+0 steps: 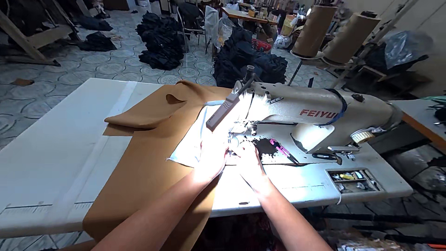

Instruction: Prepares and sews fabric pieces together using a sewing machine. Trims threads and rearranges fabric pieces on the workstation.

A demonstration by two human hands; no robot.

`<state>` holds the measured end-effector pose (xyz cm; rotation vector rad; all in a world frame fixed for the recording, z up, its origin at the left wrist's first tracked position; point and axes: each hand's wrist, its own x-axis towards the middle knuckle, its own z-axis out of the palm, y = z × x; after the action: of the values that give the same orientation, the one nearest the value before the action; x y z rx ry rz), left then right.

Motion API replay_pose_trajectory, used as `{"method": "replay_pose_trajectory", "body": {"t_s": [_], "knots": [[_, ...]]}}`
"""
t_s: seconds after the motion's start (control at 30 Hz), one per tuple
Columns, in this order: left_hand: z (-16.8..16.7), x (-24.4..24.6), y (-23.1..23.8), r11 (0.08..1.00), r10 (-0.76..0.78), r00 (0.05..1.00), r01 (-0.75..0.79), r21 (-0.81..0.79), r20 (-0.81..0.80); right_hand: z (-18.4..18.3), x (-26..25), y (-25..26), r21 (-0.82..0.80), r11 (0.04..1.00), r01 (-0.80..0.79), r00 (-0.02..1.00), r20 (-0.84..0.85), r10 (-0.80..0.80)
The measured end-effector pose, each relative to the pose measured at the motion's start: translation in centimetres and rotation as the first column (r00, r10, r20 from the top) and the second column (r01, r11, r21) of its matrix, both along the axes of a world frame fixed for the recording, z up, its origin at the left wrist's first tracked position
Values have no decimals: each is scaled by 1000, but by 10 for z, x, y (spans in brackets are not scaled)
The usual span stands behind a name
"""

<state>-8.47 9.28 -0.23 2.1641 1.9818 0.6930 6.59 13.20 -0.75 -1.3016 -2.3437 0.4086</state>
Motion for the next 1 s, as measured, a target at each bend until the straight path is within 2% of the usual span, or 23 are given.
{"method": "replay_pose_trajectory", "body": {"t_s": [0.23, 0.57, 0.67, 0.73, 0.8, 0.87, 0.93, 1.0], "knots": [[13, -2, 7, 985, 4, 1000, -2, -170, 9, -7, 4, -1, 106, 994, -22, 990, -133, 36], [19, -4, 19, 970, 6, 1000, -3, -242, 14, -15, 5, 7, 186, 982, -23, 995, -92, 40], [7, -8, 23, 980, -18, 999, 25, -197, 39, -14, 5, 6, 193, 981, -21, 997, -72, 36], [14, -11, 14, 970, -39, 998, 49, -239, 48, -12, 4, 3, 168, 986, -18, 998, -62, 28], [38, -13, -8, 929, -51, 999, 52, -367, 11, -10, 4, 1, 158, 987, -19, 998, -54, 28], [51, -15, -41, 915, 23, 997, -50, -400, -74, -12, 5, 2, 163, 987, -17, 999, -43, 24], [72, -25, -72, 821, 101, 976, -192, -538, -195, -14, 4, 3, 147, 989, -8, 999, -36, 14], [79, -49, -81, 730, 157, 954, -285, -621, -254, -14, 3, 3, 149, 989, -16, 999, -42, 22]]}}
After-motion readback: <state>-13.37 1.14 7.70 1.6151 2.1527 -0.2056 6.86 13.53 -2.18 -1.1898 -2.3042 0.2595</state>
